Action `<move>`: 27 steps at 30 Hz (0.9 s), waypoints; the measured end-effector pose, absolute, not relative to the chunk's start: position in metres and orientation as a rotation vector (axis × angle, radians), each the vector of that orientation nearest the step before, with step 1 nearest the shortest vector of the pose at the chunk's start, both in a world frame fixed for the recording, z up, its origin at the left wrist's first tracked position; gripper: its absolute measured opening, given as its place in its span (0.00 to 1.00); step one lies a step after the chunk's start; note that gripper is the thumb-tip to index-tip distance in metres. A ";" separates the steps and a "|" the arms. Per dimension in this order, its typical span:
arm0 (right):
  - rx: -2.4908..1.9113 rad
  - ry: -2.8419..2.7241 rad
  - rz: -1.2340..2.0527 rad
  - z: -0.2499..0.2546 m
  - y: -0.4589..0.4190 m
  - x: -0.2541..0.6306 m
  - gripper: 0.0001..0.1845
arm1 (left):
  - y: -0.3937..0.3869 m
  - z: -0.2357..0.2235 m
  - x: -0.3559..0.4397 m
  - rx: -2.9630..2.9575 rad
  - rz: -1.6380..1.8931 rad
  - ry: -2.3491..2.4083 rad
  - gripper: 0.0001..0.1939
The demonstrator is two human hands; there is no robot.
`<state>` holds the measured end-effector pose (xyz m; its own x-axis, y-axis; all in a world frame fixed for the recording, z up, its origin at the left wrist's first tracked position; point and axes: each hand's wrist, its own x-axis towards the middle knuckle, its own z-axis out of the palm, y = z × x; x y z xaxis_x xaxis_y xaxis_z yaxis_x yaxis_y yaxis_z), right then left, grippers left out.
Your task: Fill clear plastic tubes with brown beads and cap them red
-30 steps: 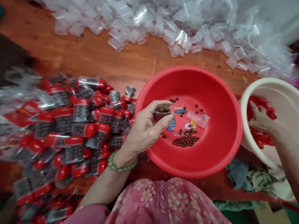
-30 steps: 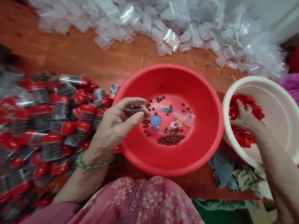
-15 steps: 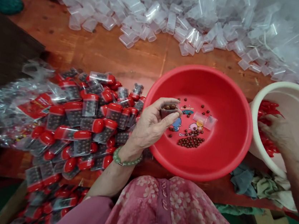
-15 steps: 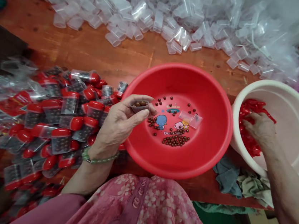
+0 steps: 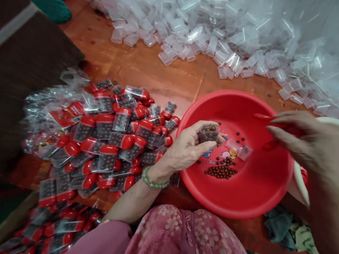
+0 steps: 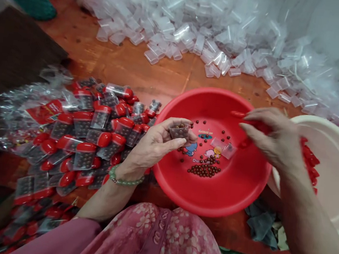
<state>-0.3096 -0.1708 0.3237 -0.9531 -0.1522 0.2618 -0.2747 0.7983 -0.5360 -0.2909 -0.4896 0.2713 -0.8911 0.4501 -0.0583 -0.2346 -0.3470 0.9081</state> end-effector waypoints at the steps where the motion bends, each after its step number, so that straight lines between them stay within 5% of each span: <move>1: 0.452 -2.824 0.898 0.316 -0.194 -0.321 0.10 | -0.490 0.271 -0.291 0.278 2.264 1.449 0.21; 7: 0.712 -3.115 0.742 0.260 -0.226 -0.360 0.12 | -0.500 0.276 -0.290 0.329 2.274 1.296 0.22; 12: 0.803 -3.090 0.561 0.263 -0.209 -0.360 0.14 | -0.510 0.291 -0.286 0.524 2.275 1.155 0.15; 20: 0.313 -2.789 1.521 0.311 -0.239 -0.324 0.13 | -0.503 0.298 -0.282 0.424 2.283 1.312 0.14; 27: 0.379 -2.576 1.786 0.350 -0.266 -0.295 0.06 | -0.498 0.303 -0.273 0.396 2.210 1.470 0.11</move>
